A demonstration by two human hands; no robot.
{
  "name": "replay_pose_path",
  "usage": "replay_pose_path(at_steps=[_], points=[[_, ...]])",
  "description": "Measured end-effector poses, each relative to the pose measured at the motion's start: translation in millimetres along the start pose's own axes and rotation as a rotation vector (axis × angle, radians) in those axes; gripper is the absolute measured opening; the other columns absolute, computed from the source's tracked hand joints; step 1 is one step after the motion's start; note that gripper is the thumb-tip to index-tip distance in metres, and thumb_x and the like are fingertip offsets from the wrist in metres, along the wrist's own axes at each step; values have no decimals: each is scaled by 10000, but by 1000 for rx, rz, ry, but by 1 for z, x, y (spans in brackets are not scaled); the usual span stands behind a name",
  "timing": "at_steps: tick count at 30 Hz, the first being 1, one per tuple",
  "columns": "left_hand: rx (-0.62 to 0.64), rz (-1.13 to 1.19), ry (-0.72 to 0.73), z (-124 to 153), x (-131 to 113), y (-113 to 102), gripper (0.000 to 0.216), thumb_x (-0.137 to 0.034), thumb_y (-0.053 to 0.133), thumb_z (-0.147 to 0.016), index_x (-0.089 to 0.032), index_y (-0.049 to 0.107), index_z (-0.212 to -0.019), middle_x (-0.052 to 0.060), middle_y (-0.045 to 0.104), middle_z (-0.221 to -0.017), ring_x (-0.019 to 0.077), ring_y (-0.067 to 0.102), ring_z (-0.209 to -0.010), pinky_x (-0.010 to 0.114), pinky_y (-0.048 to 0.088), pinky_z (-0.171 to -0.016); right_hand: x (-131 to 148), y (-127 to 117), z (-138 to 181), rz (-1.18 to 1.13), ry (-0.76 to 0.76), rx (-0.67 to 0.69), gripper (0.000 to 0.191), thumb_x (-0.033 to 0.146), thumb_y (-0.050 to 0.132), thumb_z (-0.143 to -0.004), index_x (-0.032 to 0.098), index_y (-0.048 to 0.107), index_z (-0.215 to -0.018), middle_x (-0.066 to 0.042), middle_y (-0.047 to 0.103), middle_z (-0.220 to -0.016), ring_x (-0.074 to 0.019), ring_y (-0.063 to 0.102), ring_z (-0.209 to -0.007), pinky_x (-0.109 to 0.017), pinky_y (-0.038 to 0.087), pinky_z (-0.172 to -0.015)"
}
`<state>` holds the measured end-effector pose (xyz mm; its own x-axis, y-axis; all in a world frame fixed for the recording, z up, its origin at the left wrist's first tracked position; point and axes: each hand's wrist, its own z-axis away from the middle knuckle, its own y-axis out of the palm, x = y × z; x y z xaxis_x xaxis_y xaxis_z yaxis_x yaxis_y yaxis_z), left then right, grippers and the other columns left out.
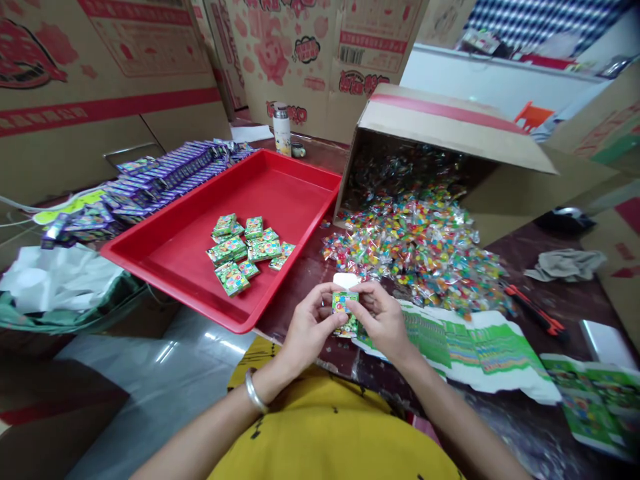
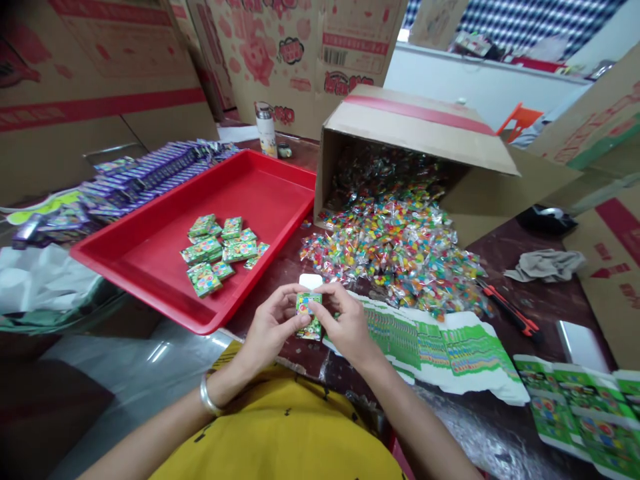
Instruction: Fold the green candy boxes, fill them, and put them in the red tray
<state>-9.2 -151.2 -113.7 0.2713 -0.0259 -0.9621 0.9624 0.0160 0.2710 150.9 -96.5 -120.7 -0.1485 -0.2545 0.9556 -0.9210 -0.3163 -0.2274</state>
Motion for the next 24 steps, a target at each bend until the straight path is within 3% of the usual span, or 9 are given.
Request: replay_pose_path(at_steps=[4,7,9,12,18,24], points=[[1,-59,0,1,0,4,347,-202,700,-804,-210,557,-1120,36,626,-1079,144,615,-874,231,495,-750,-2,7,1,-17,-53,-108,117,327,637,-891,220,625,-846,-62,655,-1023,-200,655,-880,-321,533,-772],[-43,-21,23,-1,-1,5,438,-185,715,-786,-248,482,-1152,6,613,-1018,135,615,-877,229,500,-758,3,8,-3,-187,-33,-165,159,303,675,-864,247,566,-965,-52,660,-1029,-202,658,-930,-335,538,-814],[-70,-26,30,-1,-3,5,488,-175,736,-758,-258,463,-1154,-4,599,-985,136,613,-879,229,503,-756,6,8,-7,-235,-17,-138,202,326,704,-840,245,558,-954,-35,665,-938,-196,652,-886,-327,539,-793],[-80,-126,49,1,-4,3,480,-172,727,-760,-256,498,-1173,17,597,-1013,154,604,-914,242,511,-766,9,3,-12,-242,26,-38,229,384,735,-804,217,577,-787,-26,655,-842,-179,622,-785,-299,525,-714],[-21,-274,76,7,-7,-3,537,-152,664,-816,-279,501,-1311,31,582,-1046,163,601,-915,279,530,-823,12,-8,-23,-252,211,56,234,358,819,-714,195,662,-773,-20,666,-750,-170,604,-702,-285,507,-645],[7,-229,34,9,-11,-6,550,-169,660,-818,-277,536,-1342,63,598,-1208,204,605,-998,296,542,-837,15,-3,-23,-207,142,22,233,386,774,-762,197,649,-705,-18,649,-737,-172,596,-708,-291,500,-650]])
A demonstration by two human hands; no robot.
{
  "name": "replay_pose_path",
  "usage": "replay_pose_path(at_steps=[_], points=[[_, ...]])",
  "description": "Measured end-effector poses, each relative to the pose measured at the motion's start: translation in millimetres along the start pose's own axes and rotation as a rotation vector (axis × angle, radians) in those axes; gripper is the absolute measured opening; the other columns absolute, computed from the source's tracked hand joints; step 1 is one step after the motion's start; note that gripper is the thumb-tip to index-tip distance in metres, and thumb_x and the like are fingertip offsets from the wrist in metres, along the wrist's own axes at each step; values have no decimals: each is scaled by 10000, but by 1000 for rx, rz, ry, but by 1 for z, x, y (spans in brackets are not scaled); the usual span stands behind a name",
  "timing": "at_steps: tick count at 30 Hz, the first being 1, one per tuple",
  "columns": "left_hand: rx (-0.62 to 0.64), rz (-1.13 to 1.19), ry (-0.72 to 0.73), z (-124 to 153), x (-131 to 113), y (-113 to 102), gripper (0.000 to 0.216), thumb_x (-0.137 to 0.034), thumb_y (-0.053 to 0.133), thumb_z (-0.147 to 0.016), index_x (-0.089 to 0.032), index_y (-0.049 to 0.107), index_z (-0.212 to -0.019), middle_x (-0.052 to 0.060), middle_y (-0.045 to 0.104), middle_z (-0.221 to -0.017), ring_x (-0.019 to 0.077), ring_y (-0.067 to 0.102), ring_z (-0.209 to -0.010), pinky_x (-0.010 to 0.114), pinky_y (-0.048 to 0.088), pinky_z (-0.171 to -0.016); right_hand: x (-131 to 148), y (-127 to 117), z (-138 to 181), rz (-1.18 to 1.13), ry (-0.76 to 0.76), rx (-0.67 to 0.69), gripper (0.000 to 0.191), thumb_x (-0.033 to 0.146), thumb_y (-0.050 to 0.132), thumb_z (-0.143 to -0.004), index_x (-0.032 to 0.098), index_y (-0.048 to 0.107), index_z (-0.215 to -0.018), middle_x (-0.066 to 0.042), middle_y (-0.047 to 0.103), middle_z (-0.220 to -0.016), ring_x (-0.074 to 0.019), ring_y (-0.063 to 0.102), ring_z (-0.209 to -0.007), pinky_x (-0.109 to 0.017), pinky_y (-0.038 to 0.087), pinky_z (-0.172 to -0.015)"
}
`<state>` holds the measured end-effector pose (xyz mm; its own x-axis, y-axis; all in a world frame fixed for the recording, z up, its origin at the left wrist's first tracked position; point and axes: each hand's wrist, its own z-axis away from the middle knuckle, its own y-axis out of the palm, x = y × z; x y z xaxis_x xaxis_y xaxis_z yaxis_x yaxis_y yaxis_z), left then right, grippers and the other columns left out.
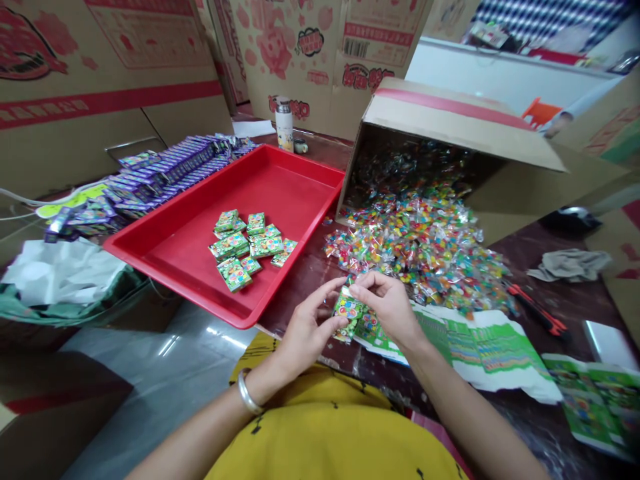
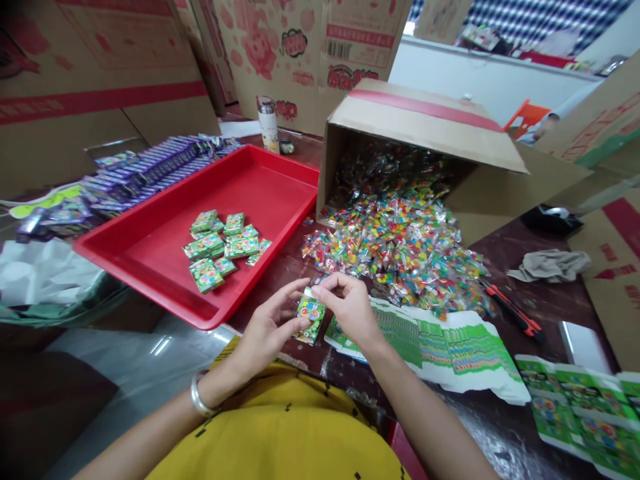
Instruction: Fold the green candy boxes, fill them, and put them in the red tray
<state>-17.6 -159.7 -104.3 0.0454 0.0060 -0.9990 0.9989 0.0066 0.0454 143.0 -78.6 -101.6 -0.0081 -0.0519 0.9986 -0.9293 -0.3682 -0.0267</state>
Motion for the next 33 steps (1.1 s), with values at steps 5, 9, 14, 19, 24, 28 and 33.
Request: replay_pose_path(at_steps=[5,9,14,19,24,28,33], points=[[9,9,-14,2,2,4,343,-195,650,-835,-244,616,-1173,46,626,-1188,162,628,-858,258,535,-746,4,5,13,103,-126,30,281,412,598,-917,203,686,-749,-64,690,-943,-210,629,-899,-347,511,-808],[-98,-274,117,-5,-10,-24,286,-227,595,-886,-252,601,-1171,52,635,-1121,185,636,-891,297,541,-785,4,-24,7,135,-98,112,282,425,554,-940,249,678,-1122,-73,669,-1151,-232,633,-1026,-346,541,-779],[-427,-1000,329,-31,-45,-92,498,-219,613,-874,-277,518,-1359,108,566,-1221,302,569,-1105,514,464,-986,-19,-78,-6,712,-81,14,246,441,638,-878,220,722,-943,-67,676,-937,-236,648,-846,-371,525,-735],[-223,-1042,483,-32,-16,-56,790,-266,705,-821,-227,294,-1495,166,421,-1435,358,363,-1375,551,329,-1132,-49,-82,0,1177,-130,62,462,481,787,-726,210,702,-1090,-116,650,-1104,-337,575,-1041,-478,492,-859],[223,-937,378,-17,46,20,853,-327,798,-731,-197,355,-1448,195,463,-1430,388,343,-1403,588,323,-1133,-53,-71,10,1087,-278,-25,221,331,729,-812,226,690,-1003,-91,663,-1056,-300,568,-1027,-438,475,-879],[186,-847,346,-17,50,33,820,-403,745,-778,-164,336,-1447,199,488,-1409,355,415,-1365,532,367,-1125,-40,-64,16,675,-150,-191,172,368,634,-889,211,619,-818,-34,632,-780,-204,587,-739,-327,475,-682],[178,-676,282,-18,31,33,728,-405,676,-840,-189,361,-1459,162,546,-1367,304,539,-1250,465,440,-1063,-23,-44,16,135,73,-249,274,447,659,-860,211,554,-769,43,507,-598,-117,444,-489,-244,350,-449]])
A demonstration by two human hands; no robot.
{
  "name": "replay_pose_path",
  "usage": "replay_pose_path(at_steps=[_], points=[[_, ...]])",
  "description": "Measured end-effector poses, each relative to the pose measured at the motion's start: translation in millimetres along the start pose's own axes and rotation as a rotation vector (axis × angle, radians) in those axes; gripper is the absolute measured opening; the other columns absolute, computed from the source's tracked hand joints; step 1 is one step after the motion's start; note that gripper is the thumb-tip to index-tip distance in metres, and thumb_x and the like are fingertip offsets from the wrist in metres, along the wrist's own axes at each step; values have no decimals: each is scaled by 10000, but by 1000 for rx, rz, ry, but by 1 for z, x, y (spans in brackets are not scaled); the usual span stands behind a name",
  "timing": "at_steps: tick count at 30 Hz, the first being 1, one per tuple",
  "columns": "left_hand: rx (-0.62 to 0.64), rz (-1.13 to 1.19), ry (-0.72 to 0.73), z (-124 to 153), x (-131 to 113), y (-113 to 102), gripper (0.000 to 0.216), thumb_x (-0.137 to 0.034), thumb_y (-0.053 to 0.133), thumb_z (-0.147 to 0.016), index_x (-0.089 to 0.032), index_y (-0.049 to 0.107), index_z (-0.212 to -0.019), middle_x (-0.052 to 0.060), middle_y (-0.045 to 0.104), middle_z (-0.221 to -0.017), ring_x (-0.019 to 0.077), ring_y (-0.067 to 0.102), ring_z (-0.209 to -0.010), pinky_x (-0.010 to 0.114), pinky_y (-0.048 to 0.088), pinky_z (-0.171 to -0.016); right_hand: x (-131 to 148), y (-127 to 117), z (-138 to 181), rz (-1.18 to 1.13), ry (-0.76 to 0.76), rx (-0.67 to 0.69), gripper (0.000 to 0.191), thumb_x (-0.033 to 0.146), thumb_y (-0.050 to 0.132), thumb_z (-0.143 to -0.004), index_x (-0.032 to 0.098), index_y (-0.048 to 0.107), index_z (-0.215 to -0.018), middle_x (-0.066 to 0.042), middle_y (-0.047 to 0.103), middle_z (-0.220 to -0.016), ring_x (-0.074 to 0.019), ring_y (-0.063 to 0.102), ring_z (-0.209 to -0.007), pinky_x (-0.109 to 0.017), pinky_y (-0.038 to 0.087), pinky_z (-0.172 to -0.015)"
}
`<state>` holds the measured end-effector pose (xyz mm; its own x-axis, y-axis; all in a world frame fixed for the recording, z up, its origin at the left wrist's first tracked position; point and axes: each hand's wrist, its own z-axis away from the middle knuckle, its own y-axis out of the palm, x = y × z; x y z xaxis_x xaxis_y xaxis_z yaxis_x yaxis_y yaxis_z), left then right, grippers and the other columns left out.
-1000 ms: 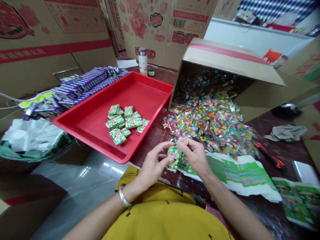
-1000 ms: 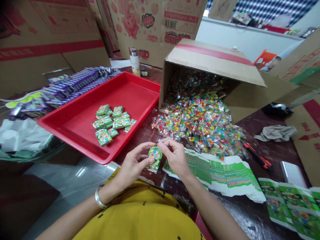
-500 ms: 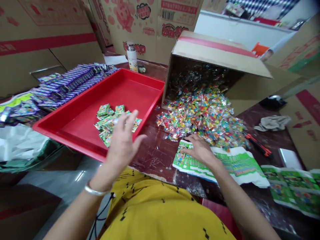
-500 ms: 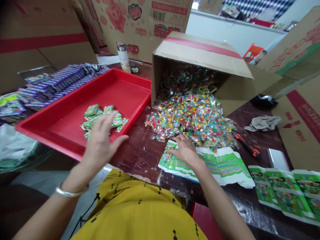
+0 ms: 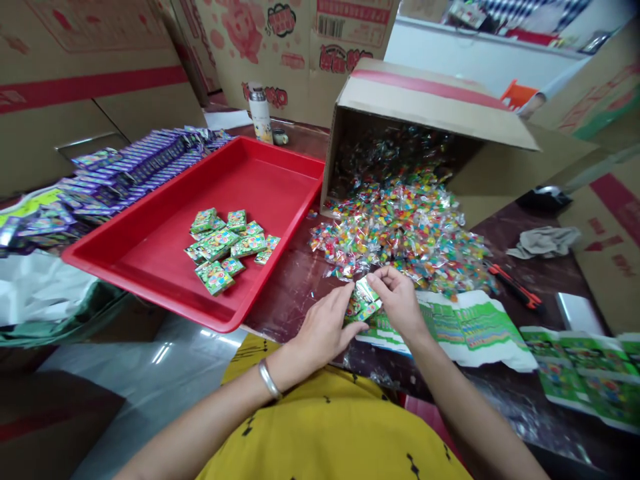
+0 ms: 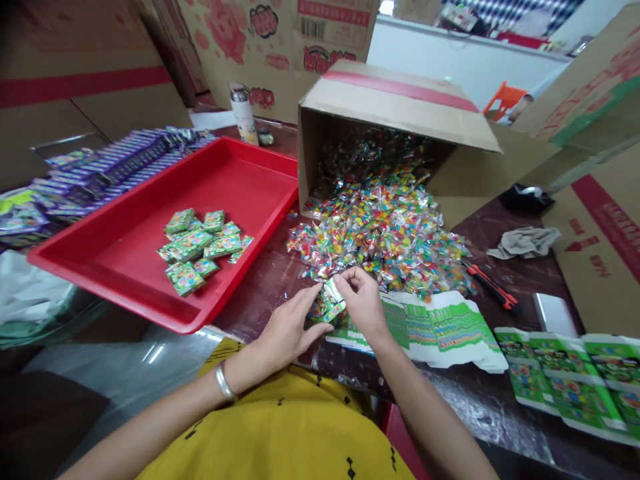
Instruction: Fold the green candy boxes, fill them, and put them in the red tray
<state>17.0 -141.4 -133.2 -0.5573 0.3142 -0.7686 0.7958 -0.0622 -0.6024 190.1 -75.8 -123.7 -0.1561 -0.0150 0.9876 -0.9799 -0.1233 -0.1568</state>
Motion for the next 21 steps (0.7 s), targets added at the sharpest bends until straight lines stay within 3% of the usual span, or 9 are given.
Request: replay_pose_path(at_steps=[4,7,10,14,16,19,21], points=[[-1,407,-114,-6,-4,-18,610,-356,669,-856,-191,473,-1410,134,558,-1376,281,536,-1261,434,403,-1091,6,11,14,-121,-44,137,301,489,531,-934,224,625,-1041,8,584,-692,-142,530,-518,-267,419,-460],[103,797,-221,-8,-4,-34,562,-332,655,-868,-170,515,-1387,125,619,-1312,280,580,-1207,420,421,-1059,8,12,25,-83,-122,317,387,438,610,-904,248,549,-1236,10,610,-751,-143,567,-565,-270,458,-519],[206,939,-245,-6,-4,-43,522,-314,677,-852,-175,572,-1344,107,661,-1257,275,599,-1165,392,419,-1038,15,9,25,-12,-97,408,367,350,732,-826,250,531,-1116,57,578,-677,-111,524,-527,-232,418,-501],[238,872,-238,1,-4,-42,393,-348,634,-886,-168,663,-1234,74,722,-1086,235,638,-997,313,469,-888,27,4,15,43,4,563,287,335,764,-791,209,506,-777,78,500,-576,-77,451,-458,-197,325,-428],[149,838,-252,2,-3,-40,360,-348,610,-903,-163,678,-1205,60,724,-1035,211,635,-939,289,469,-845,30,6,13,-15,-5,443,257,339,756,-798,215,537,-850,71,540,-609,-88,488,-472,-201,371,-442],[-58,861,-298,2,-2,-33,327,-332,639,-884,-156,696,-1154,67,710,-1057,204,628,-948,281,475,-847,28,17,17,-105,-79,173,373,310,781,-772,239,559,-1063,8,666,-848,-146,633,-712,-238,499,-606],[-172,890,-336,2,-2,-28,288,-328,673,-855,-143,714,-1072,76,706,-1032,197,633,-911,277,495,-810,22,27,21,-121,-101,120,351,299,784,-767,232,590,-1052,-24,688,-954,-174,650,-840,-262,519,-698]])
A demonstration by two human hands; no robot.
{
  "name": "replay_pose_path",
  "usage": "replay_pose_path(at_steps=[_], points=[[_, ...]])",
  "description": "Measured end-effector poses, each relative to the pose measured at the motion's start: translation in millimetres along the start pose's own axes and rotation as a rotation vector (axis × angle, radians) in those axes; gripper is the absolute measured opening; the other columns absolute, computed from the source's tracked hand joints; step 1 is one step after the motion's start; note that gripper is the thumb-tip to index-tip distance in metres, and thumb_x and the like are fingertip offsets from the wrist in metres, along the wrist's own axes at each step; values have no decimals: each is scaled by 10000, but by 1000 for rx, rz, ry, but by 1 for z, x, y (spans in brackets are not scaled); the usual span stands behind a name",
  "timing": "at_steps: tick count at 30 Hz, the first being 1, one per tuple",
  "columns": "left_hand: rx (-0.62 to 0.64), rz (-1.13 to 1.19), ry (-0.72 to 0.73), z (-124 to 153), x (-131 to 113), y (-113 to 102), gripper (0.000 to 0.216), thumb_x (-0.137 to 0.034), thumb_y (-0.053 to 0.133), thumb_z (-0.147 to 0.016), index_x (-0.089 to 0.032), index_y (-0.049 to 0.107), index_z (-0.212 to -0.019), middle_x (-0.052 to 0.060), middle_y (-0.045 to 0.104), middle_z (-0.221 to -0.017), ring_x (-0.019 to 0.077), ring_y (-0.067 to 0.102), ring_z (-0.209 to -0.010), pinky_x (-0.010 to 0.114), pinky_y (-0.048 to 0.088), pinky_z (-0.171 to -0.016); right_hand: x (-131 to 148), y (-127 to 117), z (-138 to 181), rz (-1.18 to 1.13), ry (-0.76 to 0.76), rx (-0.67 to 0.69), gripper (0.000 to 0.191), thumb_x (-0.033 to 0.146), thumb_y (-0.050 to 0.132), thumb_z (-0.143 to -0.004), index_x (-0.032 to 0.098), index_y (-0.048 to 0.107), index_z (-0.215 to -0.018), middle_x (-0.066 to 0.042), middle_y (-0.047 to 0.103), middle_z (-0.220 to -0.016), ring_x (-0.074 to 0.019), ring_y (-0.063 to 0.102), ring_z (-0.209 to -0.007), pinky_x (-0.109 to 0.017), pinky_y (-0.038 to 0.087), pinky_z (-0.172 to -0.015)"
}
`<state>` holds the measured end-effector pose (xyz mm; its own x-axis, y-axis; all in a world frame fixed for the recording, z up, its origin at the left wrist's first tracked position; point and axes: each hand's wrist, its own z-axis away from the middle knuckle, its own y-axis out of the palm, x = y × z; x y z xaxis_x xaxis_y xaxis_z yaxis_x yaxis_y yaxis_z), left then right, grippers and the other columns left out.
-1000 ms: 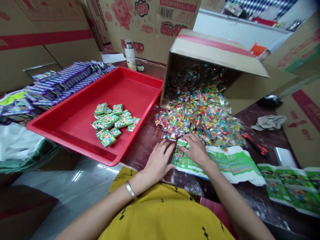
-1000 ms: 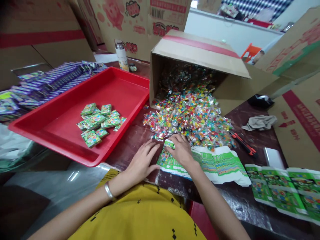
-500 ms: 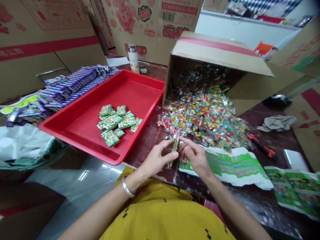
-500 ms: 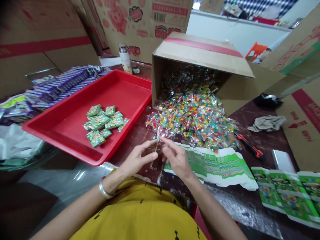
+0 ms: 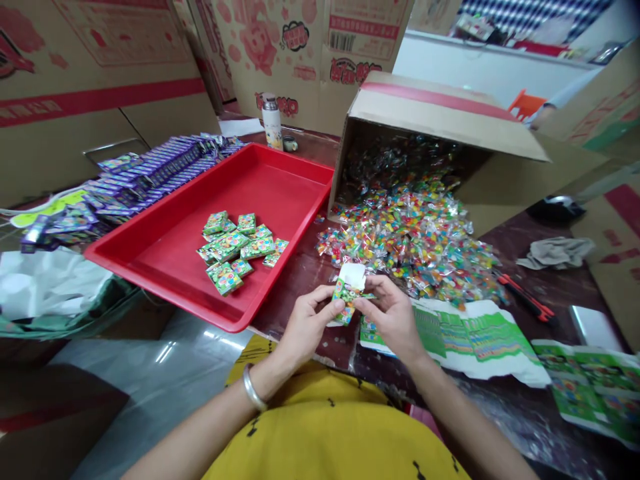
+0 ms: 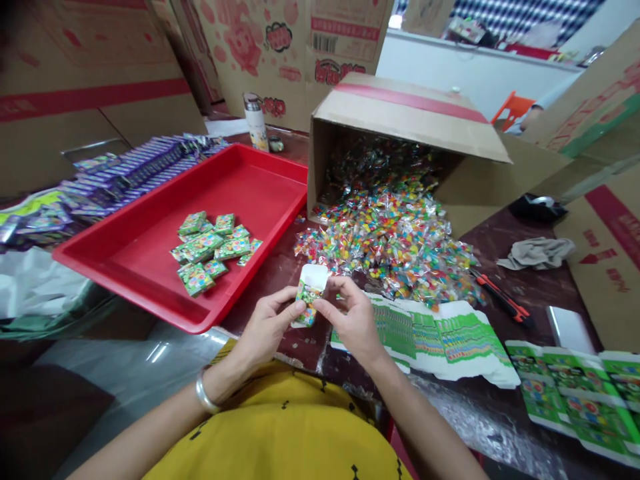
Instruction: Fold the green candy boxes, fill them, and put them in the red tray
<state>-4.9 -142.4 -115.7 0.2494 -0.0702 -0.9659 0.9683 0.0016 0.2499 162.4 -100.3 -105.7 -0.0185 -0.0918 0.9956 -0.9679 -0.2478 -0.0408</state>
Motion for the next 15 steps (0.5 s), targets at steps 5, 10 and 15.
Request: replay_pose_path(at_steps=[5,10,15], points=[[-207,20,100,4,9,6,389,-241,739,-791,-195,607,-1154,2,642,-850,133,626,-752,236,521,-705,-15,21,4,6,-41,-178,139,301,721,-827,206,671,-914,-8,701,-796,-153,627,-682,-264,502,-640],[-181,-185,233,8,9,0,538,-223,681,-845,-300,517,-1351,32,580,-1111,128,631,-878,239,528,-787,-20,31,1,-17,-171,-275,373,267,746,-802,245,670,-1167,-38,711,-982,-183,656,-822,-305,529,-736],[67,-164,113,7,-1,-9,482,-227,660,-859,-242,524,-1321,67,585,-1196,158,645,-899,245,539,-751,-22,30,2,125,-288,-254,111,261,678,-863,235,721,-962,-17,662,-864,-171,621,-777,-302,491,-717]])
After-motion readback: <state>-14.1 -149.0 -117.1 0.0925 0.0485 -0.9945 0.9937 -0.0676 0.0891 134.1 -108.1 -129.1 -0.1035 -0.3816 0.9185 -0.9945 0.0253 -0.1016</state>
